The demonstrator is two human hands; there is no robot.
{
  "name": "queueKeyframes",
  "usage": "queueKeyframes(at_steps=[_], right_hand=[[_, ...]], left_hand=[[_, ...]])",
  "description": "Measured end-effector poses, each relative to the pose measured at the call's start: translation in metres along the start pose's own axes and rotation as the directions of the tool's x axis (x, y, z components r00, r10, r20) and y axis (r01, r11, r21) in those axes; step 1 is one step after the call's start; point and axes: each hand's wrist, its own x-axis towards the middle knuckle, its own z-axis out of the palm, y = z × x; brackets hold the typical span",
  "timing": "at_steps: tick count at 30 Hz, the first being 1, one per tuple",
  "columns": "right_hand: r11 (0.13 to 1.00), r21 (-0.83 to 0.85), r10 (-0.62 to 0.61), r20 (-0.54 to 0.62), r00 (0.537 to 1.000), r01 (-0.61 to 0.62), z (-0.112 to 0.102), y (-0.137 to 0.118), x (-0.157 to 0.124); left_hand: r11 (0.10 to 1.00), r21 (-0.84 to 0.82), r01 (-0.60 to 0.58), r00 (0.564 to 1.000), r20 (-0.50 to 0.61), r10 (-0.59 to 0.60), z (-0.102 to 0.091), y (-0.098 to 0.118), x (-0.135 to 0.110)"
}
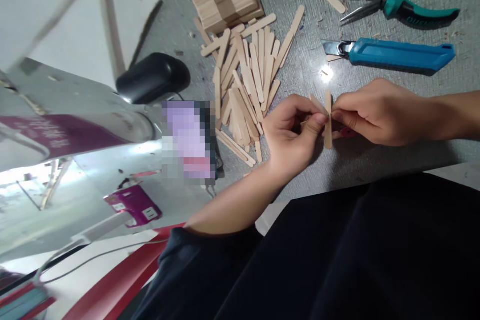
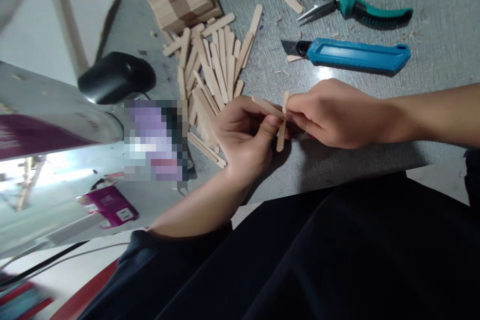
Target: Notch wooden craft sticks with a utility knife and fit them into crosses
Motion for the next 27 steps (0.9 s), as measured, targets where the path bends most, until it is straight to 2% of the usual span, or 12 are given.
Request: queueKeyframes(at_steps=[5,10,15,20,24,27], right_hand=[[0.997,-0.066,0.033,-0.022,0.999,-0.034,-0.004,-0.002,0.001],[0.995,-0.081,0.068,0.087,0.994,-0.061,-0.013,-0.006,0.005],[0.994,-0.088,0.064,0.015,0.998,-0.063,-0.003,-0.008,0.001],[0.997,-0.055,0.049,0.007,0.999,-0.049,0.001,-0.006,-0.001],[0.993,-0.058,0.098,-0.062,0.993,-0.102,0.000,-0.006,-0.001],[0.988,-0.033,0.153,-0.044,0.987,-0.154,0.001,-0.008,0.000]], left_hand=[[0.998,0.003,-0.070,0.998,-0.007,0.070,0.003,-0.001,-0.002],[0.998,0.004,-0.061,0.998,-0.003,0.061,0.006,0.000,0.000],[0.999,0.023,-0.048,0.999,-0.014,0.048,0.004,0.001,-0.001],[0.996,0.074,-0.048,0.998,-0.023,0.050,0.004,0.000,-0.001],[0.993,0.108,-0.050,0.996,-0.074,0.058,0.006,0.000,0.001],[0.989,0.127,-0.073,0.991,-0.103,0.087,0.009,0.000,0.000]])
